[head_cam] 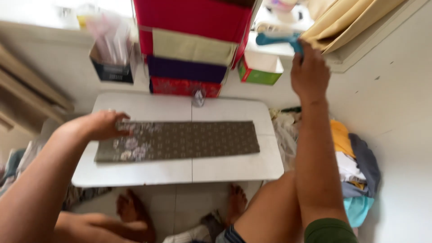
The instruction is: Using a lint roller to clean a piece of patterned fabric and then folding it on a table.
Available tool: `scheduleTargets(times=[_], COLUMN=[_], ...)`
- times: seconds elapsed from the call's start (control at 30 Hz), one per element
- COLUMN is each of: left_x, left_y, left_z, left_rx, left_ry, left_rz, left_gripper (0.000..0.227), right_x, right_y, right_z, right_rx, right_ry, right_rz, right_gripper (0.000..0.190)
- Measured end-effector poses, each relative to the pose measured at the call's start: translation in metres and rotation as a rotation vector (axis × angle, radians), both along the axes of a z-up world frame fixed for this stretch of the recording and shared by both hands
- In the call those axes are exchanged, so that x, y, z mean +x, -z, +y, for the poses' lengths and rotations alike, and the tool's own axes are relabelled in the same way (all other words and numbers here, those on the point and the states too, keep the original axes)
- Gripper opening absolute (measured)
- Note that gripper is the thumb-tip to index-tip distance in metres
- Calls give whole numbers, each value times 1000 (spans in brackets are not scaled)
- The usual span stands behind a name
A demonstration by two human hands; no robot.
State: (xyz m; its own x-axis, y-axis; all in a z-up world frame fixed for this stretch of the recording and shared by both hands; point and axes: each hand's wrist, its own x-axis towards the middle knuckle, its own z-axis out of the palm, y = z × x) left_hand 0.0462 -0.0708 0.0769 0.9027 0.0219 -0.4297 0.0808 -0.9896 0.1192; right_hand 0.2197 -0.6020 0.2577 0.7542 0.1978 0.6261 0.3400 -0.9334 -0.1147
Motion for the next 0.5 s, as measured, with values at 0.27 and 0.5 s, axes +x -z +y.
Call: scheduleTargets(times=[0.27,0.5], left_x=[-31,-11], left_y=[-35,149], left_z=[-54,-9], left_rx=[-186,-131], left_ry=[-168,-140], left_rz=[183,81], left_gripper=[60,58], right_x=[-58,-43], right_y=[74,179], right_z=[61,65], right_rx=[-265,-470], right_ry=[-378,-682], right_rz=[594,828], right_gripper=[47,44])
